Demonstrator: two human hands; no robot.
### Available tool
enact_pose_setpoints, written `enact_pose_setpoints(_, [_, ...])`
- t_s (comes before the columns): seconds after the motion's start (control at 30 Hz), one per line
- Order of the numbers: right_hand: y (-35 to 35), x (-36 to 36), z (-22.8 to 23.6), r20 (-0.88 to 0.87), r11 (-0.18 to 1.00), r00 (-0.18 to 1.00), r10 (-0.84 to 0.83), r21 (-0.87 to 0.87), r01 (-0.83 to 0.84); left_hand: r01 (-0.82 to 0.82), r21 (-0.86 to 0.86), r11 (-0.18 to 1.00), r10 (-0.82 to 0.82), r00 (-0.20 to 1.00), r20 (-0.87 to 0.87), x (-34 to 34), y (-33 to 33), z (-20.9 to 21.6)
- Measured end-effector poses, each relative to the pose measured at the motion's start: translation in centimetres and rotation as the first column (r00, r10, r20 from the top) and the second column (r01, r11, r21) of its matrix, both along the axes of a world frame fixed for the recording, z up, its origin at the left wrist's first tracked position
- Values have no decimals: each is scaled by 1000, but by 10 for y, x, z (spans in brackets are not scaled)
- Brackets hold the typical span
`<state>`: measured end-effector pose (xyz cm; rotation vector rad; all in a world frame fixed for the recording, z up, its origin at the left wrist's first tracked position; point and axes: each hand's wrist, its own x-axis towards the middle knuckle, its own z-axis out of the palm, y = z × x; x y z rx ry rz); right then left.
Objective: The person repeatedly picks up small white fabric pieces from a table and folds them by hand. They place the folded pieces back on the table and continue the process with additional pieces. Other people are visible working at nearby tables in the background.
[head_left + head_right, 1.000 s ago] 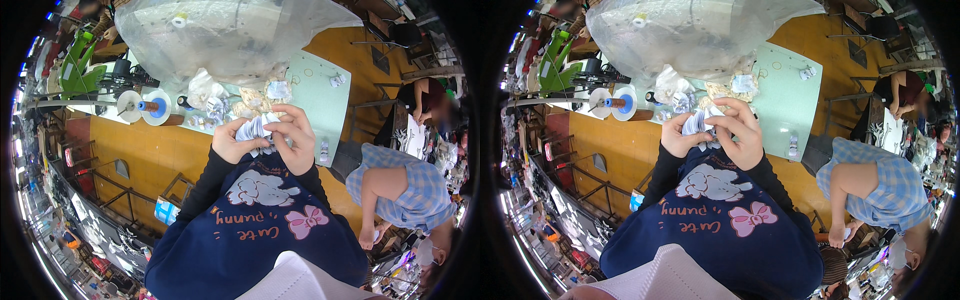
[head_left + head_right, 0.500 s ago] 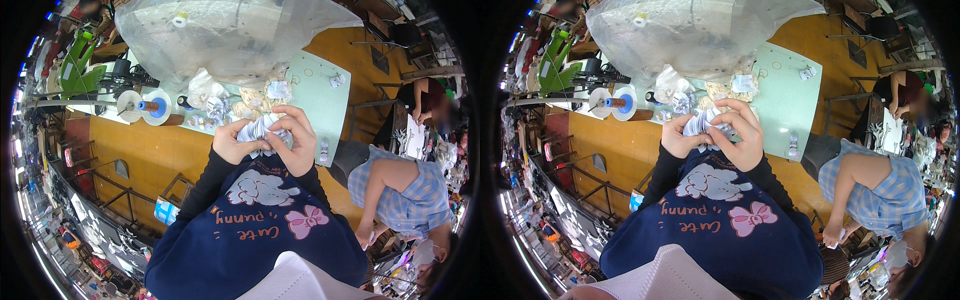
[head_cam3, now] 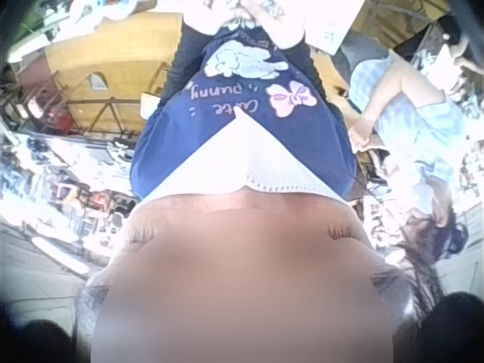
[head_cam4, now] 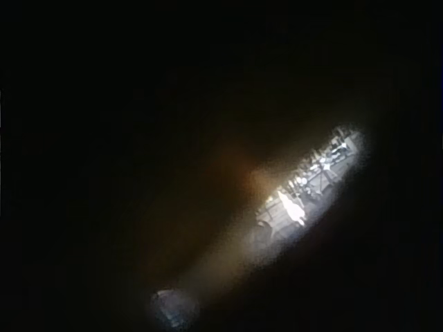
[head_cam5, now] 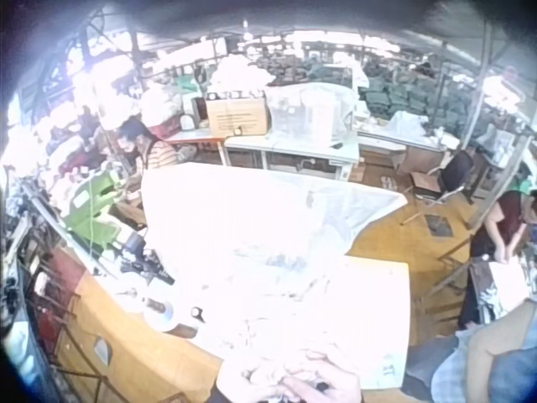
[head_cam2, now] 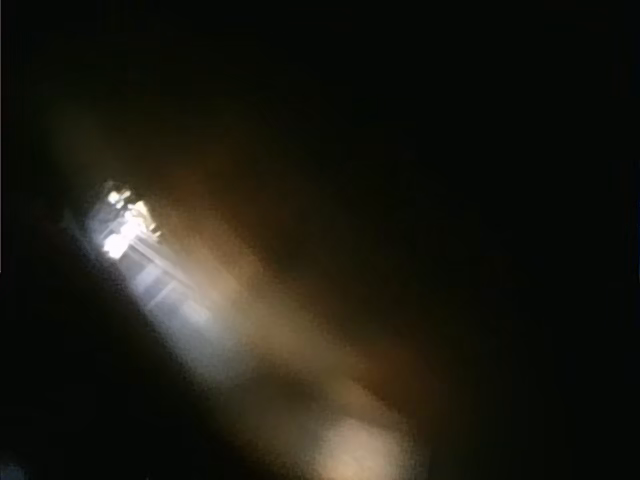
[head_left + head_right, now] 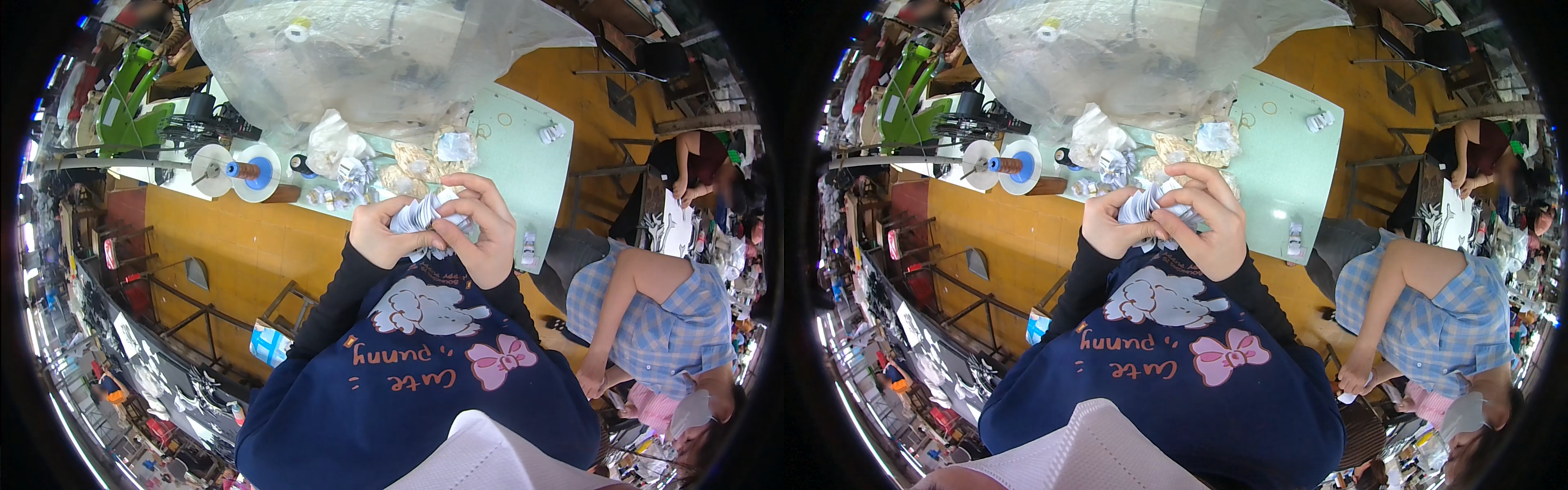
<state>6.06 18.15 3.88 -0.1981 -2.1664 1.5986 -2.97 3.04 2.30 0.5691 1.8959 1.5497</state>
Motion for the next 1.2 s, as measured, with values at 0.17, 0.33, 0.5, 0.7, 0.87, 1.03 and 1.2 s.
enact_pose_setpoints(0.17, [-1,-1,0,-20,1000,1000,-10,-19,9,-12,-30,999,12,1000,8,1,1,4])
enact_pose_setpoints(0.33, [0,-2,-1,-66,994,996,59,97,-52,5,16,1000,-4,998,-56,1,1,6])
enact_pose_setpoints(0.5, [-1,1,-3,-65,1000,998,15,27,-13,8,-19,1000,-8,1000,-20,2,1,6])
enact_pose_setpoints(0.7, [1,3,-4,-18,1000,1000,9,20,-9,-9,-80,997,-1,993,-120,4,1,2])
enact_pose_setpoints(0.87, [4,5,-2,-25,998,998,55,1,-55,-12,-48,999,-6,938,-346,5,3,0])
enact_pose_setpoints(1.03, [4,5,-3,-38,998,998,60,-24,-60,37,10,999,-30,916,-400,3,3,1])
enact_pose_setpoints(1.2, [9,4,-6,-159,974,974,163,180,-134,93,33,995,-68,894,-442,0,2,-1])
